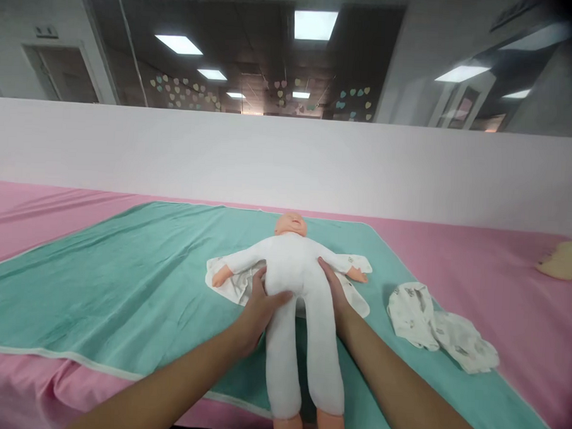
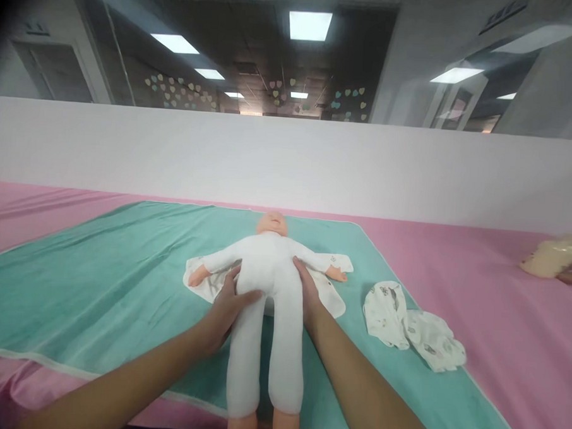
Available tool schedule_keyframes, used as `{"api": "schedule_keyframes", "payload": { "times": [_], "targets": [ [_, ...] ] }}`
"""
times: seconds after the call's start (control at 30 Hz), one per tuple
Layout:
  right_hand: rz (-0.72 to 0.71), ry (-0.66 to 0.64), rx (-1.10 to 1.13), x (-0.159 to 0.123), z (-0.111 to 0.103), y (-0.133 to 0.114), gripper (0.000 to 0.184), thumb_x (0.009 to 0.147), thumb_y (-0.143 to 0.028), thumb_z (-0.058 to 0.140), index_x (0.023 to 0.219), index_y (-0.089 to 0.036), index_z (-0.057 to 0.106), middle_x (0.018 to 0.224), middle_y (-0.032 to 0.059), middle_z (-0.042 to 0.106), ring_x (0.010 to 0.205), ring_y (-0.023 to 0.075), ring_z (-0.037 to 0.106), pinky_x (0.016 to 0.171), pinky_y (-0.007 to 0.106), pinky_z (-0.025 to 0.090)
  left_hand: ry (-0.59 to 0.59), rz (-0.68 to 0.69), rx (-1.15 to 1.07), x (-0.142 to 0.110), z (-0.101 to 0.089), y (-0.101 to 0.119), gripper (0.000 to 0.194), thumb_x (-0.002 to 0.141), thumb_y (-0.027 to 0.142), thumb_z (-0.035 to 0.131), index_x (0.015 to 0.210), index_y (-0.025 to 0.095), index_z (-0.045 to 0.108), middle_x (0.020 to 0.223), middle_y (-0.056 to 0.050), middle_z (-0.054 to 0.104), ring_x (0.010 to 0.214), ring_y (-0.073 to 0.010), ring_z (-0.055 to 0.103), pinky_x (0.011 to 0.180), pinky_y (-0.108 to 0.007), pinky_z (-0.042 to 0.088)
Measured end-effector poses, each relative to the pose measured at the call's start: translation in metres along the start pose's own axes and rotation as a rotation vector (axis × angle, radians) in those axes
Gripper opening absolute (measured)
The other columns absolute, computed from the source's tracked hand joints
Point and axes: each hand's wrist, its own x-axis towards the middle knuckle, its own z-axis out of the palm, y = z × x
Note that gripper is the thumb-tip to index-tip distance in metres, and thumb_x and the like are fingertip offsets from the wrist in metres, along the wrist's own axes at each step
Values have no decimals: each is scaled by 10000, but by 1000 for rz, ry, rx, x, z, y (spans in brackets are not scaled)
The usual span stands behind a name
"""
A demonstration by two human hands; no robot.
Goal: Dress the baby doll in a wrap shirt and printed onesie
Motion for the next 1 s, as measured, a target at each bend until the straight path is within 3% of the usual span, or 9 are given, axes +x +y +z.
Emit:
{"api": "schedule_keyframes", "payload": {
  "times": [0.13, 0.27, 0.37, 0.47, 0.53, 0.57, 0.73, 0.87, 1.0],
  "targets": [
    [191, -5, 282, 10, -16, 6, 532, 683, -551, 648, 1103, -223, 644, 890, 89, 707, 900, 268, 652, 785, 356, 522, 9, -35, -65, 9, 10, -5, 917, 690, 540, 627, 1415, 374, 90, 1394, -45, 412, 1233, -292, 448, 902, -349, 505],
    [332, 41, 284, 22, -22, 4, 424, 667, -511, 671, 973, -218, 683, 798, 106, 703, 827, 268, 659, 722, 344, 525, 30, -73, -45, 12, 12, -5, 837, 704, 524, 623, 1394, 358, 179, 1353, -45, 458, 1179, -280, 493, 861, -336, 515],
    [389, 57, 276, 28, -28, 2, 406, 670, -470, 675, 946, -173, 677, 783, 112, 698, 762, 253, 655, 662, 333, 513, 123, -58, 138, 23, 1, 3, 655, 715, 509, 613, 1292, 289, 396, 1243, -76, 543, 1089, -279, 548, 840, -367, 507],
    [385, 91, 290, 31, -32, 0, 364, 676, -419, 678, 919, -148, 670, 807, 104, 697, 723, 235, 644, 629, 316, 498, 322, 212, 437, 53, -30, 21, 324, 784, 446, 524, 1002, 214, 583, 1118, -77, 599, 1045, -248, 564, 882, -389, 471],
    [391, 99, 298, 31, -31, -3, 321, 678, -395, 676, 886, -151, 671, 796, 95, 695, 694, 224, 636, 620, 310, 496, 446, 535, 623, 80, -57, 32, 245, 796, 360, 493, 964, 213, 595, 1191, -66, 562, 1129, -228, 510, 944, -371, 428],
    [397, 99, 298, 30, -31, -4, 300, 679, -387, 674, 869, -154, 670, 775, 90, 693, 671, 219, 632, 612, 309, 495, 464, 582, 695, 94, -70, 34, 236, 793, 331, 485, 958, 211, 604, 1167, -65, 575, 1121, -222, 515, 954, -365, 417],
    [447, 142, 267, 30, -36, -9, 273, 692, -376, 631, 861, -163, 654, 678, 62, 676, 610, 225, 625, 560, 329, 498, 296, 220, 795, 137, -115, 10, 293, 776, 397, 502, 940, 200, 643, 970, -51, 674, 902, -218, 615, 799, -321, 472],
    [417, 199, 295, 32, -44, -16, 272, 697, -306, 615, 921, -155, 645, 684, 54, 683, 632, 216, 632, 597, 327, 521, 233, 265, 961, 137, -125, -12, 392, 794, 492, 477, 1010, 207, 638, 1055, -58, 657, 960, -235, 596, 825, -315, 446],
    [341, 305, 254, 30, -50, -22, 176, 688, -264, 617, 828, -160, 644, 613, 57, 663, 570, 196, 616, 553, 295, 509, 287, 305, 1216, 137, -128, -15, 424, 807, 527, 468, 1022, 194, 618, 1064, -95, 635, 1028, -276, 548, 818, -347, 424]
  ]
}}
